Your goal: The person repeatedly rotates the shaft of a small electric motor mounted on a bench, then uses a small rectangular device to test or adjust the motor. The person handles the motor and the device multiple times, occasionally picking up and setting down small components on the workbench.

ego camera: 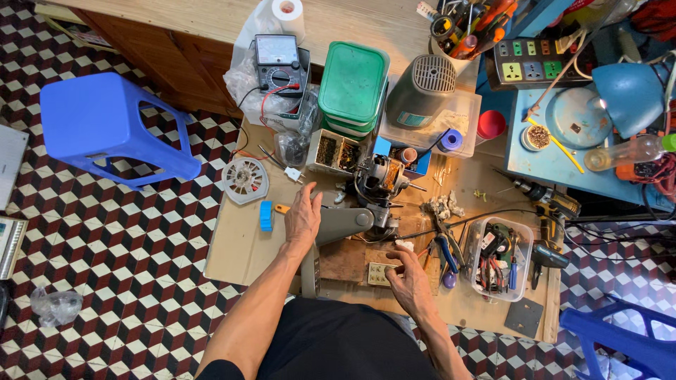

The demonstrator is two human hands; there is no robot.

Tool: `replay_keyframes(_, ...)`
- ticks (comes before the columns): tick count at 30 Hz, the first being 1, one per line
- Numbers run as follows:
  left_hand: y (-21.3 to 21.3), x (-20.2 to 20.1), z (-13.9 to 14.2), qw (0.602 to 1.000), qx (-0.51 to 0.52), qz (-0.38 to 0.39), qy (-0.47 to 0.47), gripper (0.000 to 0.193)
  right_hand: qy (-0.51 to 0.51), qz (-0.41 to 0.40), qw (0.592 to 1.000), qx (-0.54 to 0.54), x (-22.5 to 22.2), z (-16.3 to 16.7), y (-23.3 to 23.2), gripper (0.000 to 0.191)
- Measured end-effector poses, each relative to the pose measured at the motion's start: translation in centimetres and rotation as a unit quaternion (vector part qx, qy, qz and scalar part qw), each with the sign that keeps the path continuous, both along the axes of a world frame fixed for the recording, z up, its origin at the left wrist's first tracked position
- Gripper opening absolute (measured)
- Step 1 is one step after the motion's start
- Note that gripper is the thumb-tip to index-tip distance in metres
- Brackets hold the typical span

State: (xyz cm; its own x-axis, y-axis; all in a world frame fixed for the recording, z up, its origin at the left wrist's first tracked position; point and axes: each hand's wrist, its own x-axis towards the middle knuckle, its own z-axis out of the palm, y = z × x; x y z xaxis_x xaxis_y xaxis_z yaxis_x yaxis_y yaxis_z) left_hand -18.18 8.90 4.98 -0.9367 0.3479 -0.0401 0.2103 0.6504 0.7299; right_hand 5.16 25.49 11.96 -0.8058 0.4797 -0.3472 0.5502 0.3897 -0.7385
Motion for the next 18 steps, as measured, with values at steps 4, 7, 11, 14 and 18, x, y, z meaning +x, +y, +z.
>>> replay_keyframes(4,-0.2,0.2,-0.1,1.0,0.002,0.001,-0.026,0.038,-0.012,-0.025,1.0,0.0,0.6,-0.4,0.2,0.037)
replay_keyframes(7,-0.7,0.2,-0.1,0.994,0.095,0.017,-0.041,0.048,-0.034,-0.052,0.998,-0.013,1.0,-0.2,0.1,0.038)
replay_keyframes(11,-2.5,1.1,0.2,0.992,0.097,0.05,-0.062,0.063,-0.084,-0.104,0.989,-0.07,1.3,0.4,0.1,0.041)
replay_keyframes(14,-3.6,2.0,0.4,0.991,0.094,0.059,-0.073,0.069,-0.107,-0.105,0.986,-0.078,1.2,0.7,0.4,0.043)
replay_keyframes(18,-3.9,2.7,0.6,0.988,0.085,0.071,-0.11,0.074,-0.128,-0.095,0.984,-0.074,1.1,0.5,0.6,0.044)
